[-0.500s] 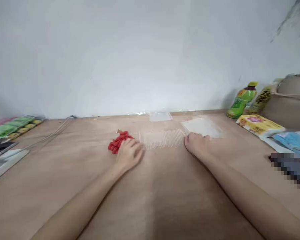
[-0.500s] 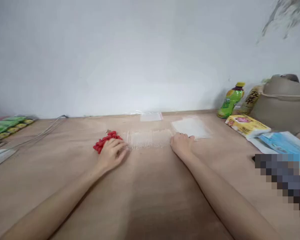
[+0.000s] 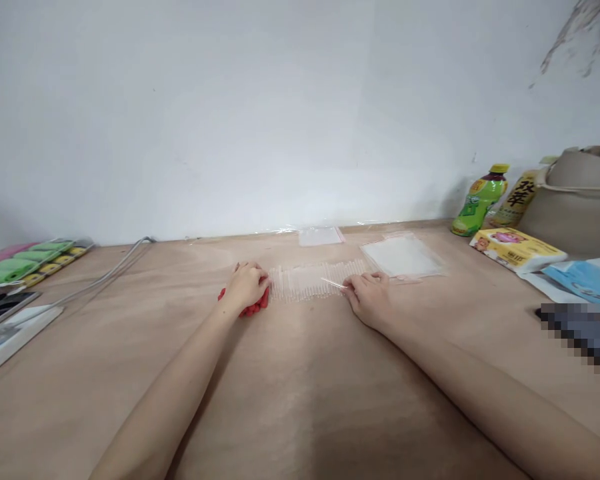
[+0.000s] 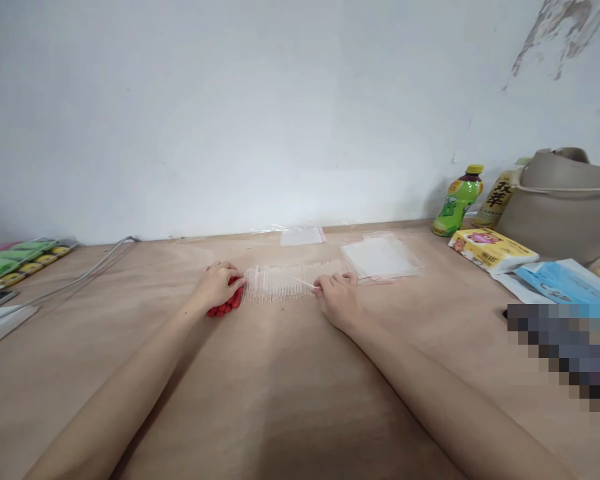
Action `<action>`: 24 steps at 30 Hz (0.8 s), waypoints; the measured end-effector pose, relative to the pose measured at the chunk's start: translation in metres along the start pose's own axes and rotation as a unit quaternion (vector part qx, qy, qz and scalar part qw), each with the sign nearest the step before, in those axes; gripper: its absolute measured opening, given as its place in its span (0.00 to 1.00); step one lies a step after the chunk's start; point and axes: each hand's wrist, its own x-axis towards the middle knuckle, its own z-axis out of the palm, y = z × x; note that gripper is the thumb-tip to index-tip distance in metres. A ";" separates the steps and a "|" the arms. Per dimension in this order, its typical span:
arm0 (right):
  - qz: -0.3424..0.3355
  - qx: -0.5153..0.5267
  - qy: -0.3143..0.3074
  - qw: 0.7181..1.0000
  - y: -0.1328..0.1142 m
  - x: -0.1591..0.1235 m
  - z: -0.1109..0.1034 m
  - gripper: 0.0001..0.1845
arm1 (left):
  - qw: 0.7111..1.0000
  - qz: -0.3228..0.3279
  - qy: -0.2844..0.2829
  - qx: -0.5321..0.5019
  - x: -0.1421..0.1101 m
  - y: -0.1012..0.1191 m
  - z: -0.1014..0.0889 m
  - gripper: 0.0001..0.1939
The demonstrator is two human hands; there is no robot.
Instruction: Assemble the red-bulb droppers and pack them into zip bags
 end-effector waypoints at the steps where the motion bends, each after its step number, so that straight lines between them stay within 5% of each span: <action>1: -0.009 0.009 -0.003 1.000 0.000 0.000 0.001 0.09 | 1.000 -0.003 0.002 -0.003 0.000 0.000 0.001 0.12; 15: 0.017 0.063 -0.042 0.997 0.000 0.002 -0.004 0.08 | 0.993 -0.029 0.027 -0.109 0.000 -0.001 -0.005 0.09; 17: 0.017 0.083 -0.039 0.996 0.000 0.002 -0.004 0.06 | 0.984 -0.038 0.023 -0.173 0.000 0.001 -0.010 0.10; 20: -0.004 0.120 -0.026 0.992 0.002 0.002 -0.003 0.05 | 0.964 -0.027 0.090 -0.247 -0.001 0.010 -0.015 0.09; 24: -0.043 0.171 -0.013 0.984 0.005 0.001 -0.002 0.04 | 0.919 0.027 0.134 -0.371 -0.013 0.032 -0.004 0.14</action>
